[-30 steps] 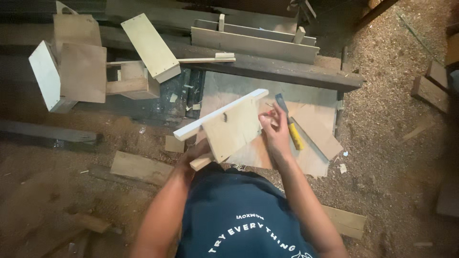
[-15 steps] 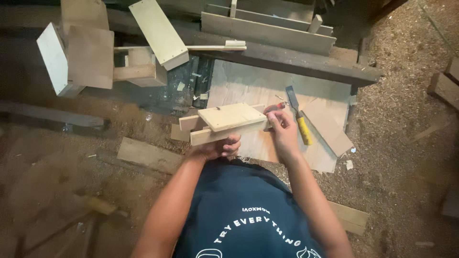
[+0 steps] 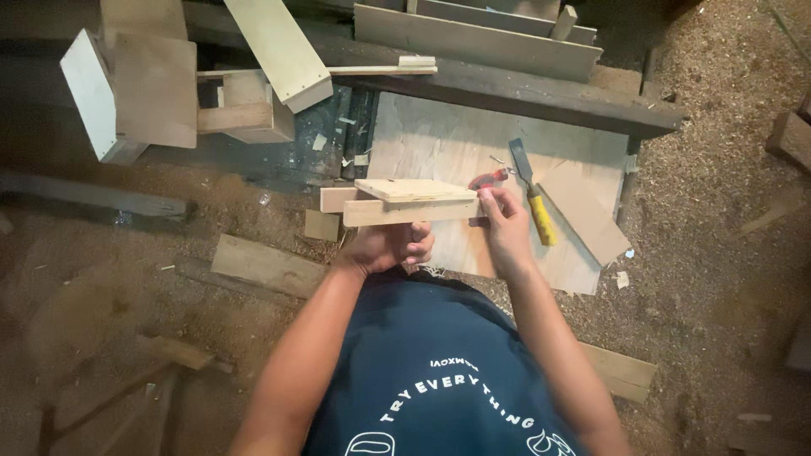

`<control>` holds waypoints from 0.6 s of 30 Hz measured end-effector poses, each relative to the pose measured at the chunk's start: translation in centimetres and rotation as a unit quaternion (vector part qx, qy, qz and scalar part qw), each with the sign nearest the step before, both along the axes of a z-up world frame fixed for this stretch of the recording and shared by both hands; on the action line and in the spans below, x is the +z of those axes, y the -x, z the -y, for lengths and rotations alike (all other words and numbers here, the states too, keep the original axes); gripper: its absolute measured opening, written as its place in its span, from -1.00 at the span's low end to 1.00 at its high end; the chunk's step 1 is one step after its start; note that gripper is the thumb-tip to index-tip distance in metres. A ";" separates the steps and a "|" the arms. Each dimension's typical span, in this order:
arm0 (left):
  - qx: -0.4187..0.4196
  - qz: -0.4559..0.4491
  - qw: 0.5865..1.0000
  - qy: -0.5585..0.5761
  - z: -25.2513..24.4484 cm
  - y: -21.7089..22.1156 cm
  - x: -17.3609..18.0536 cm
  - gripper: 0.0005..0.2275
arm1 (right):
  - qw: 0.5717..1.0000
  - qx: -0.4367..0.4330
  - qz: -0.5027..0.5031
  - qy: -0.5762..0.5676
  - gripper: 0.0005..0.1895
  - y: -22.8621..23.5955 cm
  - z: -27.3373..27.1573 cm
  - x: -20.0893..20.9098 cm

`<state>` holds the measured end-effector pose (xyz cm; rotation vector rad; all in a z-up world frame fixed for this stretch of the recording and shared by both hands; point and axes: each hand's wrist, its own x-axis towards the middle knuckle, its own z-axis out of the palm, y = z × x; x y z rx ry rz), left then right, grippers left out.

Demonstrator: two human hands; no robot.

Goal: The person assembles small wooden parts on a workbench. They use a hammer to tap pieces together, align boards, and fit components into a wooden frame. The person repeatedly picks up, positions, and adjusts the parts throughout the clip.

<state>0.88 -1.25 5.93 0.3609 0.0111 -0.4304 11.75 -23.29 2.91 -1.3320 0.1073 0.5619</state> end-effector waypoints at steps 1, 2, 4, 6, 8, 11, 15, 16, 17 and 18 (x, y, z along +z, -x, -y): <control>0.004 -0.006 1.000 -0.010 0.0 0.0 0.0 -0.60 | 1.000 0.003 0.008 0.012 -0.79 0.0 0.1 -0.1; 0.008 -0.013 1.000 -0.019 0.0 0.0 -0.1 -0.61 | 1.000 0.006 0.016 0.024 -0.79 0.1 0.2 -0.2; 0.009 -0.021 0.999 -0.024 -0.2 0.0 -0.4 -0.62 | 0.999 0.012 0.027 0.038 -0.78 0.1 0.0 -0.5; 0.001 -0.028 1.000 -0.012 -0.3 0.0 -0.8 -0.60 | 0.998 0.017 0.029 0.045 -0.76 0.2 0.0 -0.8; 0.006 -0.031 1.000 0.002 -0.2 0.1 -1.2 -0.60 | 0.999 0.012 0.019 0.039 -0.77 0.3 -0.1 -1.2; 0.006 -0.016 1.000 0.011 0.0 0.2 -1.6 -0.62 | 1.000 0.010 0.003 0.028 -0.77 0.2 -0.1 -1.7; 0.008 -0.051 0.999 -0.011 0.0 0.1 -1.0 -0.60 | 0.999 0.020 0.011 0.025 -0.77 0.1 0.1 -2.1; -0.005 -0.066 0.997 -0.045 0.0 0.0 -0.8 -0.55 | 1.000 0.015 0.004 0.025 -0.77 0.0 0.1 -2.3; -0.019 -0.080 0.993 -0.079 0.0 -0.2 -0.5 -0.49 | 1.000 0.010 -0.002 0.025 -0.78 -0.2 0.0 -2.4; -0.032 -0.094 0.989 -0.113 0.1 -0.4 -0.3 -0.44 | 1.000 0.005 -0.007 0.026 -0.78 -0.4 -0.1 -2.6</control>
